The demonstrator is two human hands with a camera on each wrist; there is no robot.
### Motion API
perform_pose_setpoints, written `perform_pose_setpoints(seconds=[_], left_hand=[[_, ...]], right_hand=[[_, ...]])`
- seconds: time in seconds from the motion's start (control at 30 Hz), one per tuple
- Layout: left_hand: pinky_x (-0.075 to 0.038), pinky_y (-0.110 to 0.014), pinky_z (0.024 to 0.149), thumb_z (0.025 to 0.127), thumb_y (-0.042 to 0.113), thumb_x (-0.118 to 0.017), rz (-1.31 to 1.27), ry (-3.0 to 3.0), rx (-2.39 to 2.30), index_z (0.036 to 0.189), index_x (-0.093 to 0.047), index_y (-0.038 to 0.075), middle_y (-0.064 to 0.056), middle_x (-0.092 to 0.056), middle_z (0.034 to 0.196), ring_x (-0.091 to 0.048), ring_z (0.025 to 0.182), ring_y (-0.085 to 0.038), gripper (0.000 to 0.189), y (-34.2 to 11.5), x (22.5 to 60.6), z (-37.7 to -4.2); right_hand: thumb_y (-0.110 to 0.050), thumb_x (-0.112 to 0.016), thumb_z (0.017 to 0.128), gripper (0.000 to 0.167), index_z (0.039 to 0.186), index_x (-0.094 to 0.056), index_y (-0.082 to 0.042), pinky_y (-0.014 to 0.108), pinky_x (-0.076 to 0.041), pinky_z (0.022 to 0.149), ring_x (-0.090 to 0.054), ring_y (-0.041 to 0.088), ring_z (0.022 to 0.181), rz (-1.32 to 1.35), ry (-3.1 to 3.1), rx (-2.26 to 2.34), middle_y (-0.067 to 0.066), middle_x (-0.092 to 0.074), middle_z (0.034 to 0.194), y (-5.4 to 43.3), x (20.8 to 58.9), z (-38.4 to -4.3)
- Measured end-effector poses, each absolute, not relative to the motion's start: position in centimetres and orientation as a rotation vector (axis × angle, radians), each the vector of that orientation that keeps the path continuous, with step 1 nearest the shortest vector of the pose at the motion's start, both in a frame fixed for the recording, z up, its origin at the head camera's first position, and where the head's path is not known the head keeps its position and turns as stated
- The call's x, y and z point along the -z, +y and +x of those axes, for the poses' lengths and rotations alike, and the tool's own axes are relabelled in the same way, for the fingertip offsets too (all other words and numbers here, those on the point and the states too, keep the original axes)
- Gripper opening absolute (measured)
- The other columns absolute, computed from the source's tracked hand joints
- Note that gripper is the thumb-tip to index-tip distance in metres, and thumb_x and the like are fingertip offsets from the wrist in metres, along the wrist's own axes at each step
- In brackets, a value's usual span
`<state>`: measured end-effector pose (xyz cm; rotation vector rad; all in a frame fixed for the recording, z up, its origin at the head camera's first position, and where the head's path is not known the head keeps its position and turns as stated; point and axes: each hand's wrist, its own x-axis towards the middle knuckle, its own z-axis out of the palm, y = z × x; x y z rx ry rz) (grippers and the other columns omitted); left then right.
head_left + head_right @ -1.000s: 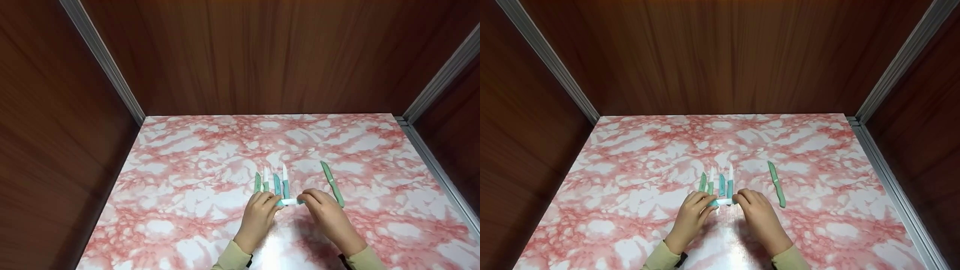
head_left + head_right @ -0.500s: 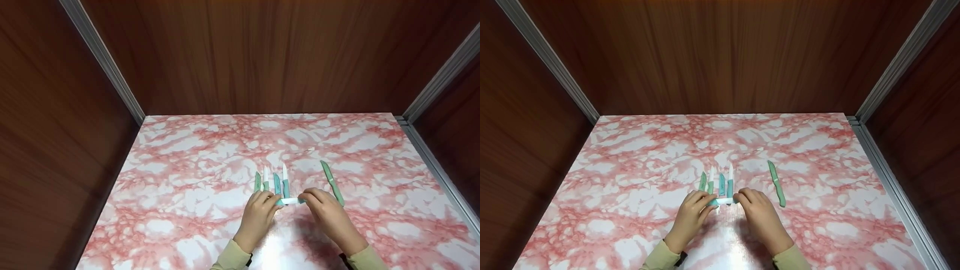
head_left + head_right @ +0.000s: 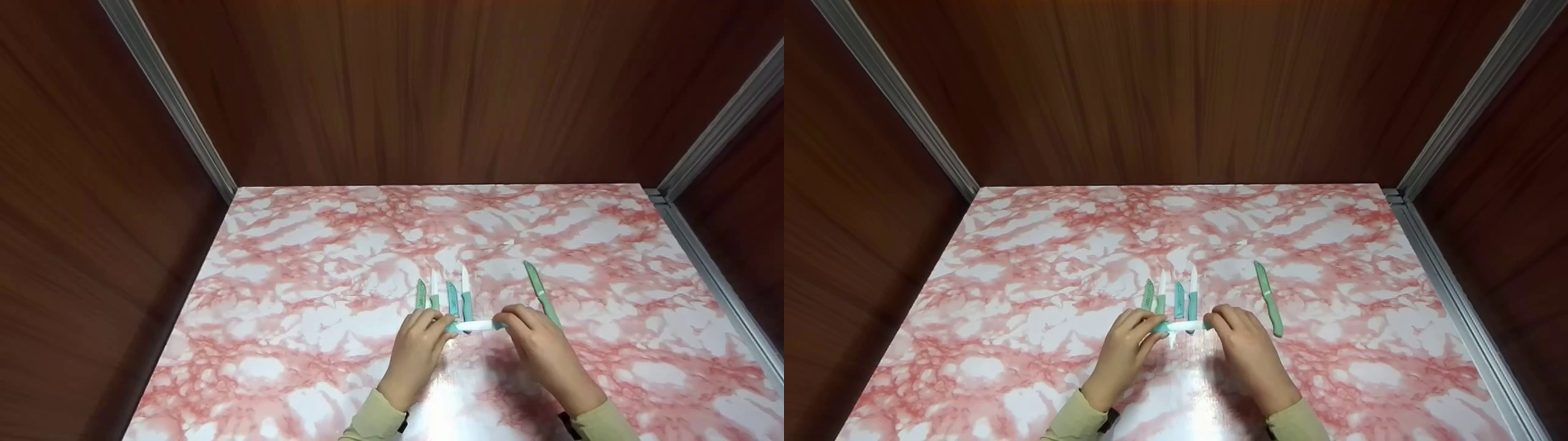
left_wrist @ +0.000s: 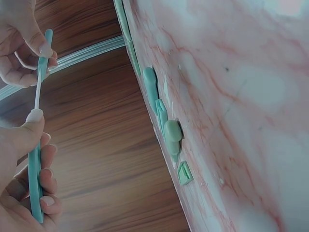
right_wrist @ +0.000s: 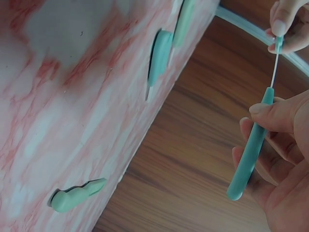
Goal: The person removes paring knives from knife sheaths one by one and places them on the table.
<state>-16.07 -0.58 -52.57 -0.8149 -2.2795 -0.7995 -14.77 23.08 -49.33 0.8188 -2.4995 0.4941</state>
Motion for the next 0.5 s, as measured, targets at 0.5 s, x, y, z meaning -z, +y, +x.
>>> perform_pose_setpoints(seconds=[0.5], left_hand=[[-0.044,-0.023,0.078,0.085,0.021,-0.07,-0.799,-2.28,0.813,0.107,-0.071,0.009,0.002,-0.058,0.096,-0.053,0.086,-0.012,0.025,-0.69,52.6,-16.13]], right_hand=[[0.006,-0.072,0.081,0.035,0.107,-0.062,-0.014,0.033,-0.047,0.086,-0.057,0.021,0.099,0.76,-2.575,-0.482,0.001,-0.056,0.111,23.6,49.39,-14.46]])
